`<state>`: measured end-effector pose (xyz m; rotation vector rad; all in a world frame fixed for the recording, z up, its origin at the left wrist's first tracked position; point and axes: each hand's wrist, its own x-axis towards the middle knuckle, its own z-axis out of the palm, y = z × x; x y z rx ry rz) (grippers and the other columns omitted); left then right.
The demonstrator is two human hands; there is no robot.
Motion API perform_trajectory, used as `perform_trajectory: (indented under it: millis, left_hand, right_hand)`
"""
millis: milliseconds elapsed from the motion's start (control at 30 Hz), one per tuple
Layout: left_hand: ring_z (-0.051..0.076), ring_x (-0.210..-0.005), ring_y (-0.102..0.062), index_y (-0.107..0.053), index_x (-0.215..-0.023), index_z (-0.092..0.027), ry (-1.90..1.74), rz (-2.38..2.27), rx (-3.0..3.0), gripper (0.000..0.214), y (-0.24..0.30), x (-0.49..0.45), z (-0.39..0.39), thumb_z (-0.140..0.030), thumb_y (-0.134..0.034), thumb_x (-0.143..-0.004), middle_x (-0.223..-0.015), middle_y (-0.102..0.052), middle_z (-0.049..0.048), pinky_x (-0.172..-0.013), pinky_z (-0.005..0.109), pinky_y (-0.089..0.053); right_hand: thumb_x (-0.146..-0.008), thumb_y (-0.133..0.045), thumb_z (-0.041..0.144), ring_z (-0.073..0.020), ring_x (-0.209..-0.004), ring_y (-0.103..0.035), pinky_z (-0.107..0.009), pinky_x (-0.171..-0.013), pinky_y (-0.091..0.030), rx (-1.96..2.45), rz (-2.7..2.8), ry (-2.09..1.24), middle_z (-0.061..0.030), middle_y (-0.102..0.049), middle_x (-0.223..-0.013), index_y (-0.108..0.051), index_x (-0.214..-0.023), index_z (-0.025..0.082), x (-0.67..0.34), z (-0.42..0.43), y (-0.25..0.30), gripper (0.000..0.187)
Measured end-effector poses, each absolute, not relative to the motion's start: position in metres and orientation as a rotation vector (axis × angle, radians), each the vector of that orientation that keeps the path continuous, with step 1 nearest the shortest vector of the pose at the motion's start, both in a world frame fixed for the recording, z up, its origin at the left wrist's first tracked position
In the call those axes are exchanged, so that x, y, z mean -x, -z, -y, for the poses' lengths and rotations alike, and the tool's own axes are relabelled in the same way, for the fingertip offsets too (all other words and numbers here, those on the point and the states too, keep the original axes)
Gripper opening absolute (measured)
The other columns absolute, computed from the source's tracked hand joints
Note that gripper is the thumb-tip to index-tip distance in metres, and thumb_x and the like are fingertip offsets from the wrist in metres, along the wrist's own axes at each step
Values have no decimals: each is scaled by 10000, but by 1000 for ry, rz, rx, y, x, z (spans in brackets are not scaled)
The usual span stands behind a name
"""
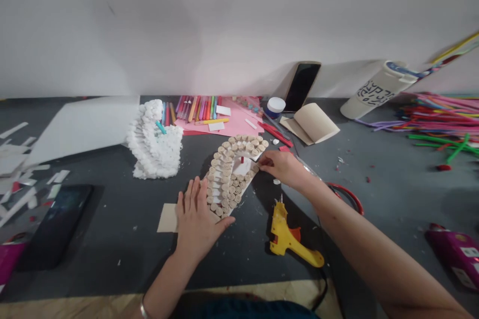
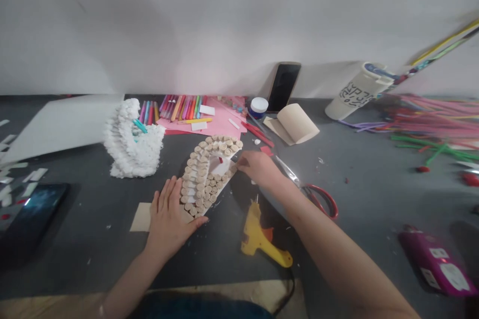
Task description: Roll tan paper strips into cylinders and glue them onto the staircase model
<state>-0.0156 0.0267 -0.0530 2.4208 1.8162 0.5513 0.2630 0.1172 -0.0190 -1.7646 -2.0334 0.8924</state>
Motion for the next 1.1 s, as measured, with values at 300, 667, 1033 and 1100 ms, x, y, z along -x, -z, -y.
perform_trajectory:
  millis: [300, 667, 1033, 1100]
  left_hand:
    - [403, -1402, -348, -189, -1519, -135, -538, -1819, -2418, 1078, 52, 16, -25, -676, -662, -715, -1515, -379, 234, -1126, 624, -260]
    - [393, -1413, -335, -196, -1519, -134, -542, -1821, -2439, 1060, 54, 17, -25, -727, -598, -739, -1521, -378, 225, -1127, 619, -258]
    - [386, -1411, -338, -239, -1505, -126, -572, -1817, -2437, 1032, 56, 17, -25, -741, -573, -746, -1516, -383, 230, -1142, 595, -232]
    - [390, -1407, -343, -236, -1504, -118, -583, -1823, -2444, 1052, 56, 17, -26, -738, -592, -733, -1510, -386, 239, -1141, 598, -234]
  right_hand:
    - [-828, -607, 218, -144, -813, -701, -270, -746, -549, 1744, 1942, -970, -21, -751, -929, -677, -964, 206, -271, -112, 25, 153]
    - [-824, -644, 276, -177, -775, -668, -280, -702, -475, 1878, 2044, -811, -51, -734, -854, -690, -845, 178, -253, -114, 13, 110]
    - [-812, -629, 171, -219, -811, -651, -290, -696, -431, 1964, 2153, -730, -103, -719, -860, -699, -806, 141, -240, -120, 8, 76]
    - [-810, -638, 174, -213, -823, -655, -287, -710, -441, 1949, 2124, -751, -94, -727, -868, -708, -822, 144, -242, -120, 7, 77]
